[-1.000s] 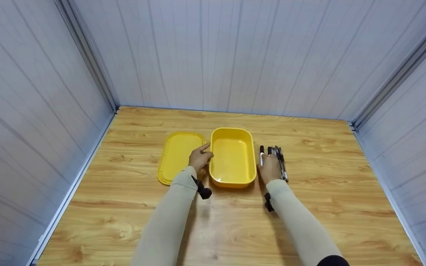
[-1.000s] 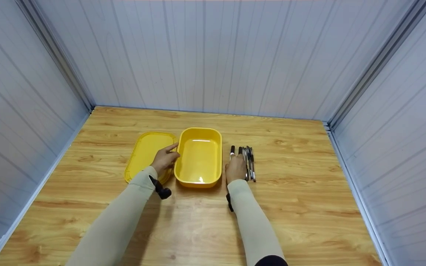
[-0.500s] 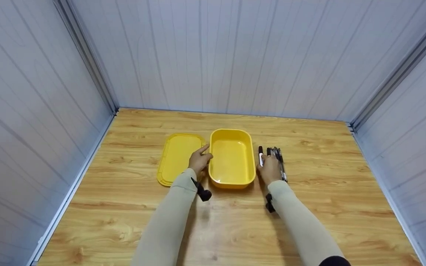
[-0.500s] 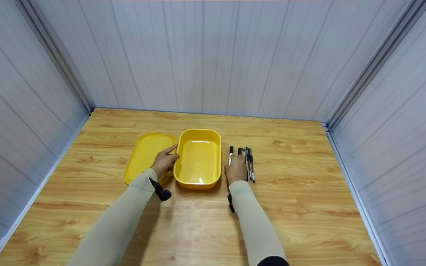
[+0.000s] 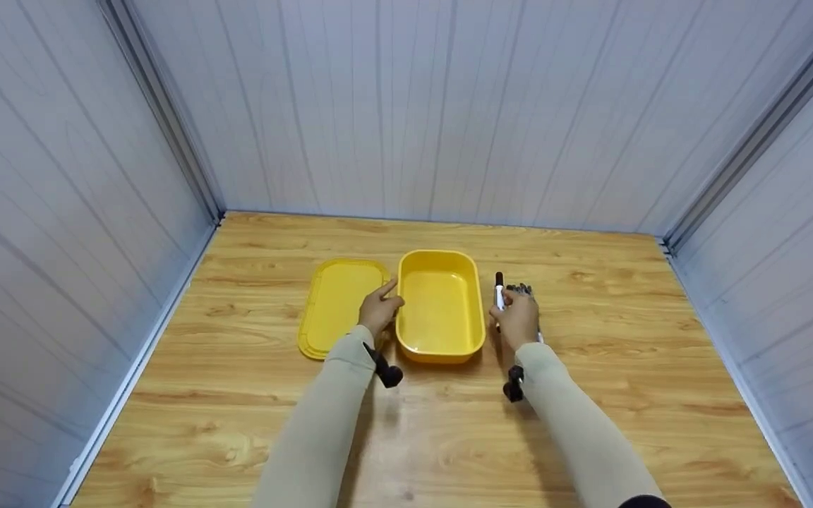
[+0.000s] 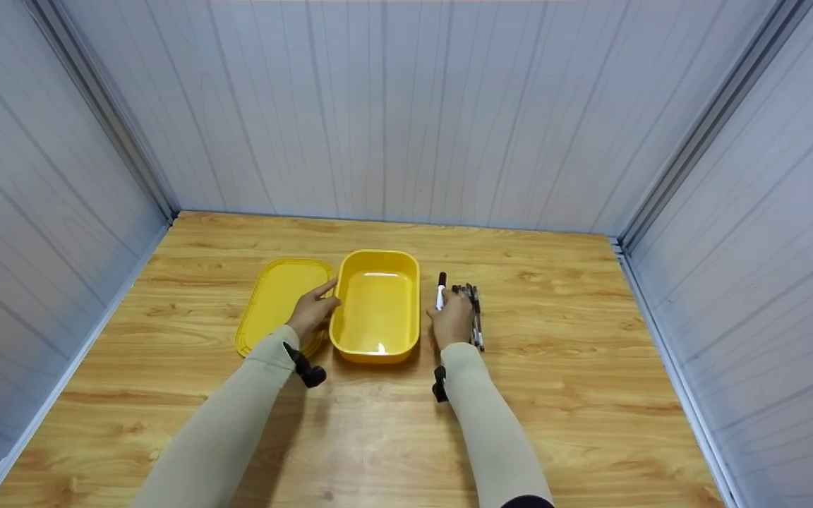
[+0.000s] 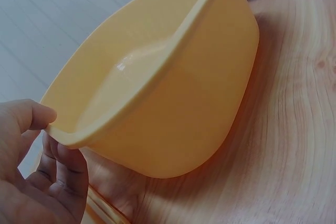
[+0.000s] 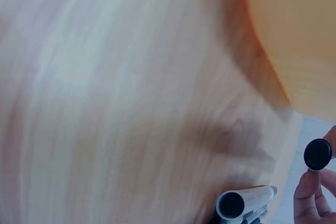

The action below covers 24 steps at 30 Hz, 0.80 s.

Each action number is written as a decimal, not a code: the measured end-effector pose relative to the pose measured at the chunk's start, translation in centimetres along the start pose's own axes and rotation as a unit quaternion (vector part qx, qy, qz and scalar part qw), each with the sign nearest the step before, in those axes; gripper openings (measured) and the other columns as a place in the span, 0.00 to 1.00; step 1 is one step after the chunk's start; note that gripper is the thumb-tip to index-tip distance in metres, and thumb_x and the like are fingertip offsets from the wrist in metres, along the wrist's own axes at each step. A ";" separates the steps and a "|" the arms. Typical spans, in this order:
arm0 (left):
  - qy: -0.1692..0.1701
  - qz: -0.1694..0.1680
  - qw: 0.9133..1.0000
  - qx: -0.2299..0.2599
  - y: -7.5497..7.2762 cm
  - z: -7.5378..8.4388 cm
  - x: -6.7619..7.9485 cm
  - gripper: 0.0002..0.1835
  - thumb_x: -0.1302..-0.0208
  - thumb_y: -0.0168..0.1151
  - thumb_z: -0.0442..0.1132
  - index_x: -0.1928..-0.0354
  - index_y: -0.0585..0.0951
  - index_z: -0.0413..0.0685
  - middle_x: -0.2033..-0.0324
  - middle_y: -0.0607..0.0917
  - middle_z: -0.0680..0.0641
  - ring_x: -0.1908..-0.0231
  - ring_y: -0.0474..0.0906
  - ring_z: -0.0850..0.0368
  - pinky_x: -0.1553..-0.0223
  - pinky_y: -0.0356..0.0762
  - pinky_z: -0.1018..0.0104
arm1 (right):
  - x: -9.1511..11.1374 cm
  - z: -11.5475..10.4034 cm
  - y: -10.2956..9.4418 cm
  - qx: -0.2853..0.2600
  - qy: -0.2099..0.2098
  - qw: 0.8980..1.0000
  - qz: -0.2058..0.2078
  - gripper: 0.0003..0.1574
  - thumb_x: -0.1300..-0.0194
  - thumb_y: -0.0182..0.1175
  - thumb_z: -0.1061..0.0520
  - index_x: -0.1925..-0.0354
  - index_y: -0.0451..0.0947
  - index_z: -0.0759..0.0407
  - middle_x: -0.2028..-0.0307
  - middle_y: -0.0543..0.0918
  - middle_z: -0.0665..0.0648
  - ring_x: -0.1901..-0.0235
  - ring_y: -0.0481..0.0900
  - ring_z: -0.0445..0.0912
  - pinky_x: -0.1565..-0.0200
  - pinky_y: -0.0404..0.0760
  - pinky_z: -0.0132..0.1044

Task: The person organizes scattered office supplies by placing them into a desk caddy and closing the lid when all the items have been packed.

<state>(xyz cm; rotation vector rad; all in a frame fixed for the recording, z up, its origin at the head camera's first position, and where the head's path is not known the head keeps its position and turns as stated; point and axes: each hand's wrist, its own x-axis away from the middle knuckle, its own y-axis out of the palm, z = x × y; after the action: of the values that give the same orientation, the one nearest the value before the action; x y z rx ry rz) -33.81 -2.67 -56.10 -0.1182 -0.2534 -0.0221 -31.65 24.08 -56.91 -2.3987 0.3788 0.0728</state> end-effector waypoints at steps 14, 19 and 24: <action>-0.011 0.009 1.000 0.007 0.1 -0.1 0.1 0.31 0.46 0.58 0.36 0.38 0.70 0.60 0.83 0.72 0.53 0.84 0.66 0.63 0.80 0.69 0.70 | 0.1 -0.7 -0.7 -0.180 0.126 0.976 -0.008 0.22 0.42 0.62 0.56 0.48 0.78 0.58 0.57 0.79 0.57 0.60 0.75 0.45 0.64 0.76 0.29; -0.025 0.006 0.999 0.021 0.1 0.0 0.1 0.31 0.46 0.58 0.35 0.37 0.69 0.61 0.83 0.71 0.53 0.87 0.64 0.63 0.83 0.68 0.70 | -0.1 -1.2 -0.8 -0.323 0.194 0.926 -0.036 0.24 0.41 0.61 0.57 0.45 0.75 0.60 0.53 0.78 0.59 0.63 0.77 0.42 0.65 0.77 0.28; -0.021 0.005 0.999 0.029 0.0 0.0 0.1 0.31 0.46 0.58 0.34 0.37 0.69 0.59 0.84 0.70 0.53 0.86 0.64 0.63 0.83 0.67 0.71 | -0.1 -1.5 -0.8 -0.381 0.214 0.898 -0.050 0.25 0.40 0.60 0.58 0.44 0.73 0.62 0.57 0.79 0.57 0.67 0.78 0.41 0.66 0.78 0.29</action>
<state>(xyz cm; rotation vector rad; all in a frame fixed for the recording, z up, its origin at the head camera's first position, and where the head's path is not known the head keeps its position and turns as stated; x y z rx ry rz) -33.69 -2.63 -56.02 -0.0622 -0.2959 -0.0033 -31.57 23.68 -55.29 -3.2132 0.4893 -0.4426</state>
